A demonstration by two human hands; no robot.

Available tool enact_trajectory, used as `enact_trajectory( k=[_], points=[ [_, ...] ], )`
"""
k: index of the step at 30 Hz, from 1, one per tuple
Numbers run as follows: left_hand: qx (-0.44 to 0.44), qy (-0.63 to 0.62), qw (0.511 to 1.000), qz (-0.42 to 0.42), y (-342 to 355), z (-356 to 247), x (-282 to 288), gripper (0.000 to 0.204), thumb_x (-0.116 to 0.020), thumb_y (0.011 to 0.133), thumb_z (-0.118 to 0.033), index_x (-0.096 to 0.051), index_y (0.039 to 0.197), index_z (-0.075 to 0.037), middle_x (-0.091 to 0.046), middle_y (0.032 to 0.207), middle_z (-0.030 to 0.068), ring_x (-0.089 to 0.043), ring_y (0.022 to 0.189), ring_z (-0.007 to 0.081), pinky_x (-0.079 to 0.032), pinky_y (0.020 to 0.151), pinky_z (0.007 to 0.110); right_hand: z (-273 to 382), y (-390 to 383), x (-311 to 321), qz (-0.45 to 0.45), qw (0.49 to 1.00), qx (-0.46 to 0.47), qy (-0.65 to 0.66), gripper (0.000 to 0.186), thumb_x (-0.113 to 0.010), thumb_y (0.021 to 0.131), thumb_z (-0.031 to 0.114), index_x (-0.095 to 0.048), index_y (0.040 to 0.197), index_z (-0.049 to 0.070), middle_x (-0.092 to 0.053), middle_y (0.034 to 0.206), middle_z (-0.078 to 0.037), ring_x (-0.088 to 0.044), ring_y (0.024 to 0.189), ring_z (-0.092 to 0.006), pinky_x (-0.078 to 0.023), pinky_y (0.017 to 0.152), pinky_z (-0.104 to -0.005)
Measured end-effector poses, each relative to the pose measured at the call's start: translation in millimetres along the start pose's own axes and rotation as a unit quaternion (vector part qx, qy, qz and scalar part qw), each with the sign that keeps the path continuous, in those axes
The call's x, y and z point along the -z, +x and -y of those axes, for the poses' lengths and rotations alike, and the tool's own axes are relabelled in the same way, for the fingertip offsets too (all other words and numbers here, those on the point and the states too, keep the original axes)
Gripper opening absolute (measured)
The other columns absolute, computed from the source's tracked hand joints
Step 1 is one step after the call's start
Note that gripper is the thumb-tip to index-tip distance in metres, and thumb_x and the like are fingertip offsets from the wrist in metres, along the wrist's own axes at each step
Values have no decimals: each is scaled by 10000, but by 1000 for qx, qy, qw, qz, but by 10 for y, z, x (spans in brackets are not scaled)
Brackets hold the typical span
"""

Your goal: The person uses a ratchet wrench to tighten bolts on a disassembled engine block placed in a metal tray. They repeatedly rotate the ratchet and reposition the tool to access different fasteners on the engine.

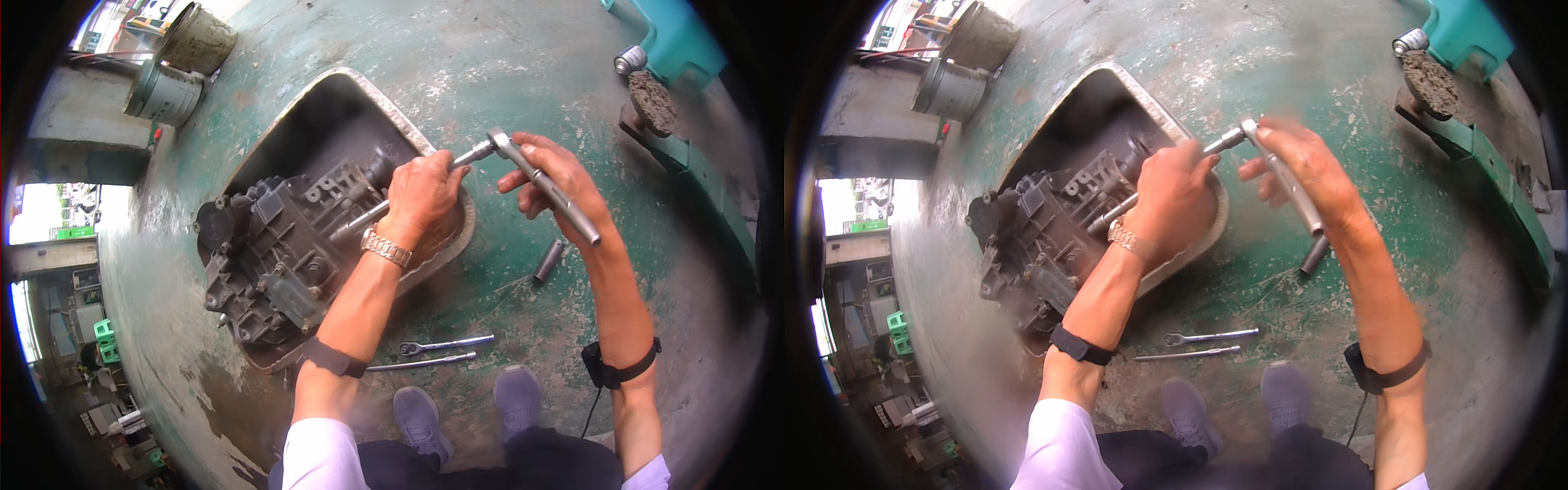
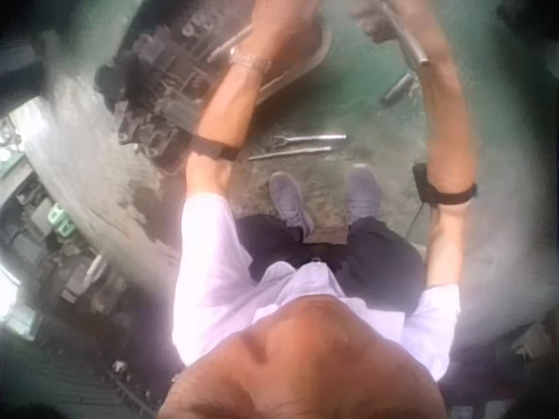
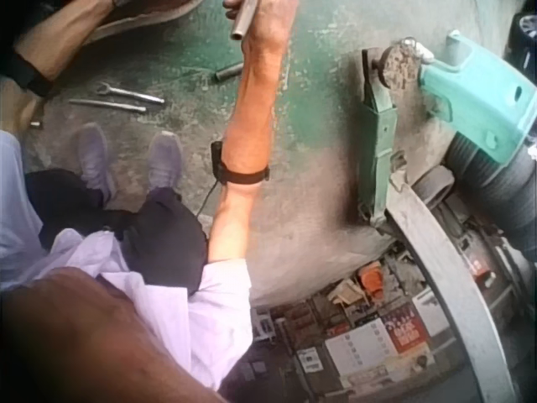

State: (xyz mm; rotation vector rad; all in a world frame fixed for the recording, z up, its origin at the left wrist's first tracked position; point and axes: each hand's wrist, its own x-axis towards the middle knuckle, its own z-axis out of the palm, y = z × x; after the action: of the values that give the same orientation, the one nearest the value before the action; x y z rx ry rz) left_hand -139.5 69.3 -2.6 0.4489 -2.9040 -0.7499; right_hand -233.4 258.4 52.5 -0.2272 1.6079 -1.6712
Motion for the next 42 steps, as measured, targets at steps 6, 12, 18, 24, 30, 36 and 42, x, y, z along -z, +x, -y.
enact_trajectory(
  k=[6, 12, 18, 24, 30, 36, 42],
  points=[
    [3, -8, 1000, -27, 27, 30, 33, 315, -641, 891, -333, -581, 790, -41, -639, 737, 207, -624, 727, 422, -483, 636, 501, -237, -73, -12, -5, 999, -7, 33, 469, -488, 973, 223, -418, 1331, -71, -685, 932, -160, -596, 620, -124, -495, 495, -250],
    [-3, -35, 999, -20, -16, -23, 89, 314, -658, 876, -331, -580, 782, -42, -632, 727, 199, -619, 723, 418, -469, 617, 492, -373, -9, 9, -22, 991, -41, 127, 286, -425, 1018, 276, -526, 1100, 21, -658, 918, -116, -572, 621, -103, -466, 453, -233],
    [-33, -37, 998, -26, -26, -3, 70, 283, -683, 860, -302, -611, 784, -39, -612, 671, 194, -616, 659, 399, -465, 572, 461, -392, 33, 48, -13, 984, -99, 149, 284, -465, 1002, 331, -549, 1031, 60, -639, 858, -74, -589, 624, -110, -453, 441, -226],
    [-43, -35, 998, -23, -48, 27, 18, 253, -687, 853, -291, -638, 821, -45, -616, 677, 201, -624, 655, 394, -473, 568, 449, -454, 81, 60, -23, 981, -130, 142, 280, -472, 976, 332, -559, 1026, 71, -639, 823, -53, -600, 616, -122, -457, 440, -245],
    [-37, -52, 998, -13, -60, 8, 35, 239, -686, 851, -281, -641, 832, -47, -619, 690, 205, -625, 669, 398, -476, 576, 449, -446, 185, 129, -10, 974, -161, 158, 288, -434, 931, 281, -571, 1019, 44, -657, 810, -72, -639, 622, -167, -483, 447, -267],
    [-36, -47, 998, 3, -96, -13, 43, 237, -692, 848, -276, -639, 825, -46, -611, 686, 214, -615, 667, 407, -474, 573, 449, -382, 196, 199, 14, 976, -176, 131, 309, -428, 903, 236, -571, 1020, -12, -663, 805, -127, -679, 640, -215, -518, 444, -303],
    [-39, -54, 998, -2, -100, -17, 46, 237, -694, 847, -272, -639, 818, -44, -606, 677, 212, -613, 660, 407, -473, 570, 444, -332, 202, 225, 35, 974, -187, 127, 308, -438, 903, 221, -576, 1026, -26, -666, 812, -139, -686, 644, -223, -533, 448, -311]
  ],
)
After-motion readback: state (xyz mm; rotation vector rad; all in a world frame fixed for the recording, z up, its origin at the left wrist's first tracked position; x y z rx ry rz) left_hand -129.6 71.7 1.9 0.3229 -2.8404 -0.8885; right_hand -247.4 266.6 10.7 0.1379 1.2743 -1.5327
